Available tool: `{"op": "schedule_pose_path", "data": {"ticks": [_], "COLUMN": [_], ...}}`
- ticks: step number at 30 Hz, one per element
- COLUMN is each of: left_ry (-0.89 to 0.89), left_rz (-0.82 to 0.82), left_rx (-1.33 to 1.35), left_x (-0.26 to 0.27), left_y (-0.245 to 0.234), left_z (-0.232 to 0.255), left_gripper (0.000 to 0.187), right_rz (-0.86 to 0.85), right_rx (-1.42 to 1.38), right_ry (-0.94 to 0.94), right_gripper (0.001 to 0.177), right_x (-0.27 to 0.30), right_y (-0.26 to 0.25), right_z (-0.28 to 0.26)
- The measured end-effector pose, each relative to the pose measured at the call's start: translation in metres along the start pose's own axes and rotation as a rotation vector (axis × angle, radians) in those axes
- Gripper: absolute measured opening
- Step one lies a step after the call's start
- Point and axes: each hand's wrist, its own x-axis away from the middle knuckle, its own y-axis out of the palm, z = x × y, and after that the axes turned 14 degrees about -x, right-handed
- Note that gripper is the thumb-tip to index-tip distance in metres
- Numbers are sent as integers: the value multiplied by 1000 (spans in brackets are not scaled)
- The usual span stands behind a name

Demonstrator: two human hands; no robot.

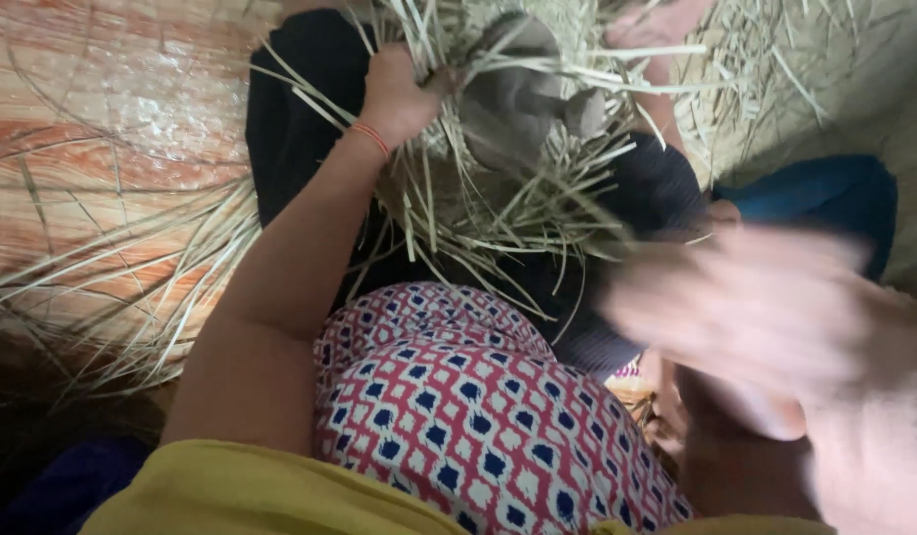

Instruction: The person weaves a hat by hand using dried straw strands, pressing and placing individual leaves to form the hat around a wooden mold.

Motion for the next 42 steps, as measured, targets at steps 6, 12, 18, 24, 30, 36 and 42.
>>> {"op": "schedule_pose_path", "data": {"ticks": [6, 12, 18, 24, 30, 36, 42], "left_ry": [-37, -184, -217, -269, -379, 79, 13], "left_rz": [-41, -108, -40, 109, 345, 437, 404], "left_rx": [27, -232, 72, -158, -372, -379, -30], "left_x": [3, -1, -4, -25, -30, 14, 53], "left_y": [-1, -18, -33, -16, -92, -176, -161], "left_z": [-3, 5, -26, -61, -23, 82, 109], "left_gripper": [30, 54, 55, 68, 49, 30, 16], "right_rz": [-29, -323, 174, -336, -257, -253, 78], "right_rx": [2044, 2415, 2550, 2640, 2636, 2581, 2287], "right_ry": [-698, -147, 537, 258, 334, -152, -172], "right_gripper": [16, 19, 47, 17, 28, 15, 22], "right_x": [-23, -127, -134, -99, -98, -97, -70], "right_y": [110, -45, -130, -169, -154, -100, -39], "right_z": [-20, -71, -25, -47, -40, -18, -4]}}
